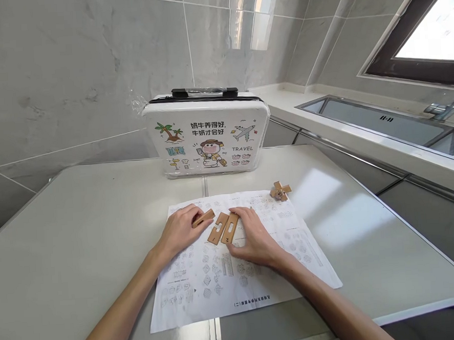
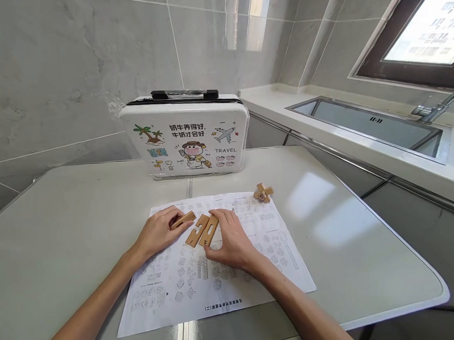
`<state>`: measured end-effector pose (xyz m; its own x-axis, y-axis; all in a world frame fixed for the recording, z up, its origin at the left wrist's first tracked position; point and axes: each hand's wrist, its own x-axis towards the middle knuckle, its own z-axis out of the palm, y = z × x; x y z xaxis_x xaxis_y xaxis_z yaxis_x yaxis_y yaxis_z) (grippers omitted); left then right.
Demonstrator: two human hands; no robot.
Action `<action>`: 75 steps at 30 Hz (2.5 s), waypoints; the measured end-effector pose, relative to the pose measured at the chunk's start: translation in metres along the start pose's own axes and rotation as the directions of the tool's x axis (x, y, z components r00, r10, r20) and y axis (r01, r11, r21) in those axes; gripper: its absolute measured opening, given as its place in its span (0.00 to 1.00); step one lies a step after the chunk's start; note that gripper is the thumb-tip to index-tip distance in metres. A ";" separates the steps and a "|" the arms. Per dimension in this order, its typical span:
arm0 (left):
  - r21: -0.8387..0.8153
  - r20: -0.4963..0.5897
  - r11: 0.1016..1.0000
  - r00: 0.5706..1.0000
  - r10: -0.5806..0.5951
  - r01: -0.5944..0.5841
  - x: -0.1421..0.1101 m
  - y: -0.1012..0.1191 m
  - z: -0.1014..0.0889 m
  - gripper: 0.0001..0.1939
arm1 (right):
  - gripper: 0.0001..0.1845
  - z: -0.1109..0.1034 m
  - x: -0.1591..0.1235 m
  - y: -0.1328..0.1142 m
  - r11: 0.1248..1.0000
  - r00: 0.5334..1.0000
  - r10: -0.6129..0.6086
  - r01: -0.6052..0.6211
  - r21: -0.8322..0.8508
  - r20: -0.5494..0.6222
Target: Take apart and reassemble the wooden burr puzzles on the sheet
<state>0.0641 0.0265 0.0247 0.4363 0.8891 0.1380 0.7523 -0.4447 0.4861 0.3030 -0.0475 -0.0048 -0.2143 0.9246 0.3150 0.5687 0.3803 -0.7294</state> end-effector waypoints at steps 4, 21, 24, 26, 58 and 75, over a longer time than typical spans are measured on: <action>-0.065 -0.089 0.997 0.995 -0.038 0.032 -0.001 0.004 -0.002 0.20 | 0.44 -0.001 0.000 0.002 0.995 0.995 0.095 -0.095 0.041 0.010; -0.874 0.469 0.187 0.878 0.093 0.448 -0.012 0.036 0.025 0.16 | 0.30 -0.017 0.012 0.013 0.263 0.942 0.325 -0.177 0.948 0.086; -0.867 0.495 0.153 0.856 0.149 0.474 -0.013 0.035 0.027 0.14 | 0.31 -0.015 0.011 0.012 0.296 0.951 0.297 -0.179 0.938 0.087; -0.862 0.504 0.155 0.849 0.158 0.482 -0.013 0.034 0.027 0.14 | 0.31 -0.016 0.011 0.010 0.326 0.955 0.283 -0.187 0.927 0.093; -0.822 0.569 0.226 0.779 0.265 0.523 -0.011 0.026 0.018 0.17 | 0.29 -0.044 0.005 0.007 0.748 0.989 -0.024 -0.080 0.658 0.148; -0.814 0.580 0.227 0.760 0.291 0.534 -0.013 0.021 0.019 0.18 | 0.40 -0.039 0.006 0.021 0.694 0.977 -0.025 -0.135 0.707 0.212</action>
<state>0.0841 0.0036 0.0168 0.8374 0.4838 -0.2542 0.0022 0.4622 0.8868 0.3450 -0.0352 0.0056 -0.3917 0.8986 0.1976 -0.1374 0.1552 -0.9783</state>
